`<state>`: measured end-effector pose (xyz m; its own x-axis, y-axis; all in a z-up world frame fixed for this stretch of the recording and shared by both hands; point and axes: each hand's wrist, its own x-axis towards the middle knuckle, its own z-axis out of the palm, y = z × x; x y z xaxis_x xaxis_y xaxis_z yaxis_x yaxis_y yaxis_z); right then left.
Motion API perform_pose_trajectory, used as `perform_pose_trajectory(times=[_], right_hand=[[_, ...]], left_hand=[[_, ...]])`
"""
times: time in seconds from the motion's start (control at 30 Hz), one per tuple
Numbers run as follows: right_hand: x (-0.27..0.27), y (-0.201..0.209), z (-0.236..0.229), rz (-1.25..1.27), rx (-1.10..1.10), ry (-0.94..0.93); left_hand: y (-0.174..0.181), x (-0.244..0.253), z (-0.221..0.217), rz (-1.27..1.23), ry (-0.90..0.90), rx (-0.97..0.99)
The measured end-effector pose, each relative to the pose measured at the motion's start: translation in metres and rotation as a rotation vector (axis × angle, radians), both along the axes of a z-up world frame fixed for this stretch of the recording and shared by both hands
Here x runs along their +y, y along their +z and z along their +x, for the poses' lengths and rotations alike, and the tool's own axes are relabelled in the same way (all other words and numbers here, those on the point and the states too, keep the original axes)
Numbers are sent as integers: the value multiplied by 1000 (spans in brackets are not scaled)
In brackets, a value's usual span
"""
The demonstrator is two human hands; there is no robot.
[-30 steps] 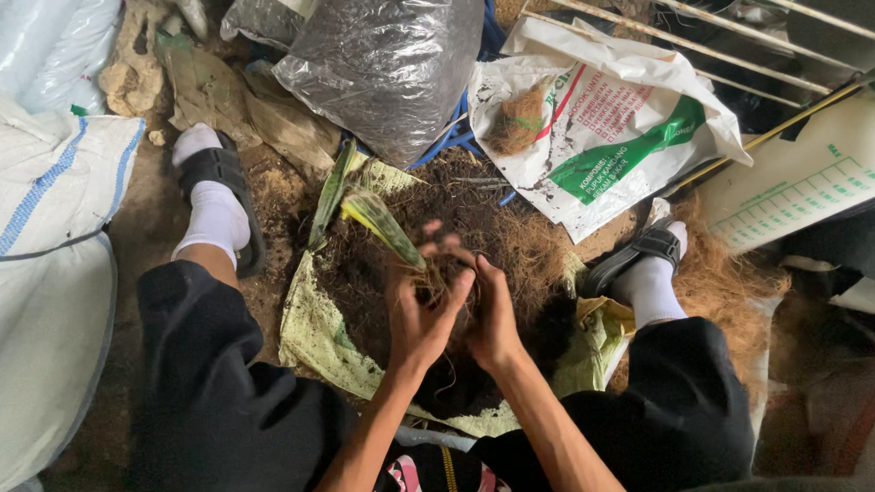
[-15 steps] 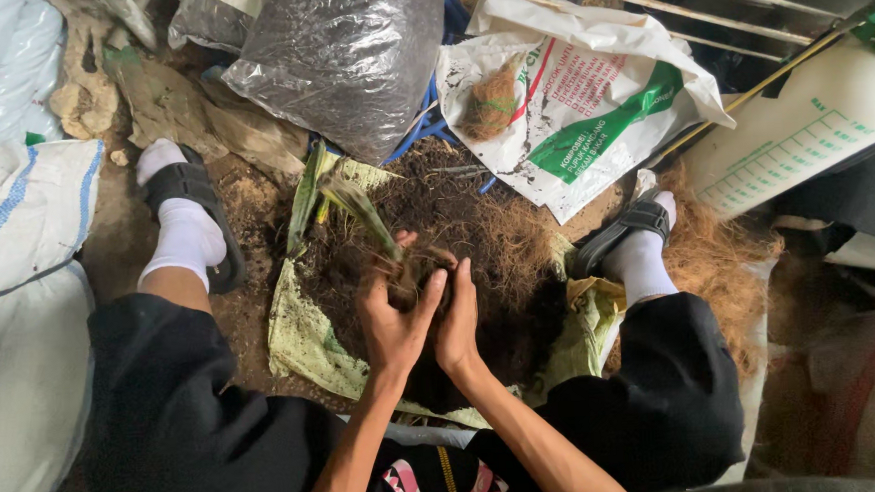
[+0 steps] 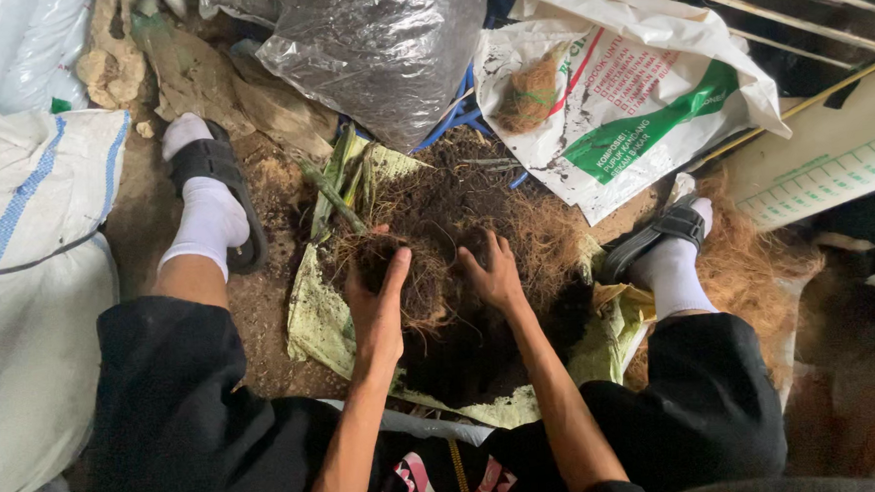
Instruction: The person sits on the ground and uses both hands to pack soil and fibrous material around the base of a small plant. They repeatedly press and shape the soil to secure the plant in place.
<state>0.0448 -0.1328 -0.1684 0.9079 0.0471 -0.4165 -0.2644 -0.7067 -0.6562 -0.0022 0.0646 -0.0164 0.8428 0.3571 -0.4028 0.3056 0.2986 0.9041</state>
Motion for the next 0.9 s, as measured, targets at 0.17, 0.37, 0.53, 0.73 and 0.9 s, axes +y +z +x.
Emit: perform_pose_trajectory(times=[0.17,0.37,0.53,0.73,0.9], right_hand=[[9,-39,-18,-321,-2,169],[48,-64,-48,-535,-65,511],[32,-96,-82,-246,-106,526],[-4,-106,-73,-204,70,318],[-11,-45,-49,-333,84,239]], left_hand=[[-12,12,-4,-290,27,-25],[-6,10,-4,-342,-54,-129],[-3,7,-2,-444,86,194],[-6,3,-8,-539,115,263],[-4,-1,-11,-480,84,-65]])
